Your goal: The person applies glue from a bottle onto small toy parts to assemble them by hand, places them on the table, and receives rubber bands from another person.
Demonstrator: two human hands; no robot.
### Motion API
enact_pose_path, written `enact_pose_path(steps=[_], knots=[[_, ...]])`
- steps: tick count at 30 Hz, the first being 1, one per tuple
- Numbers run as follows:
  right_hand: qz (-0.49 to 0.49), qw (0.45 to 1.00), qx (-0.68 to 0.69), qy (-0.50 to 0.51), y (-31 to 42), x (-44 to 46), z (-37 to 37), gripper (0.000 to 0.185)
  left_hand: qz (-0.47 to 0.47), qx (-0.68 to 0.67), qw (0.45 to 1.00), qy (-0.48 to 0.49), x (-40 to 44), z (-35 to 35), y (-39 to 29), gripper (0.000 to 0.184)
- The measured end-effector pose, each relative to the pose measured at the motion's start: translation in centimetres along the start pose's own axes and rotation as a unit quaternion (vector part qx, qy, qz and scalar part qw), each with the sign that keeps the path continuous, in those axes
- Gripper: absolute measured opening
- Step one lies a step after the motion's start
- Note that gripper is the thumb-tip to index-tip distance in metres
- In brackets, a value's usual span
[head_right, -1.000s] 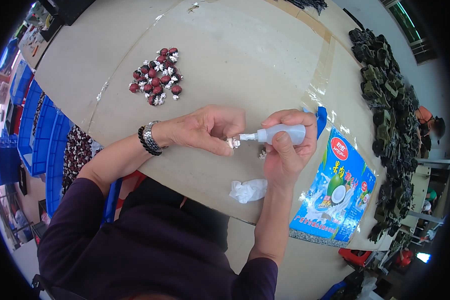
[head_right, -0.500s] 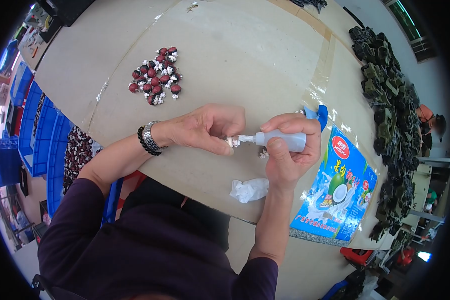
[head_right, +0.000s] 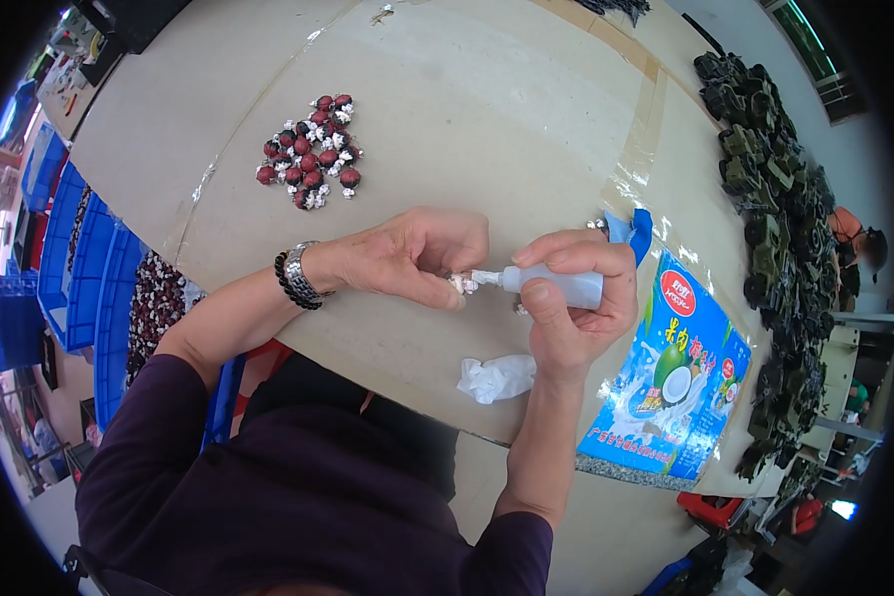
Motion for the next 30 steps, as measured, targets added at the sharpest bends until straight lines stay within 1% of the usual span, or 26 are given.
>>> enact_pose_path(steps=[7, 15, 23, 25, 30], knots=[[-0.02, 1.0, -0.013, 0.002, 0.53, -0.2, -0.21, 0.023, 0.0, 0.015, 1.0, -0.001, -0.02, 0.0, -0.12, 0.023], [0.013, 0.999, -0.044, 0.006, 0.78, -0.17, -0.16, 0.023, 0.008, 0.01, 1.0, 0.002, -0.01, -0.06, 0.06, 0.023], [0.012, 0.999, -0.047, 0.012, 0.84, -0.22, -0.36, 0.023, 0.002, 0.021, 1.0, -0.003, 0.09, 0.07, 0.32, 0.023], [0.01, 0.999, -0.044, 0.014, 0.81, -0.22, -0.4, 0.023, -0.012, 0.014, 1.0, 0.002, 0.2, 0.1, 0.58, 0.022], [0.021, 0.999, -0.049, 0.008, 0.73, -0.22, -0.26, 0.024, -0.009, 0.005, 1.0, -0.002, 0.13, 0.11, 0.49, 0.022]])
Point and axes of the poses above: each hand's wrist, its own x-axis towards the middle knuckle, its own z-axis out of the back of the hand, y = z × x, the point moved 6 cm from there along x, towards the middle knuckle, and after that the axes turned 15 degrees about -y, right-handed, at the moved point
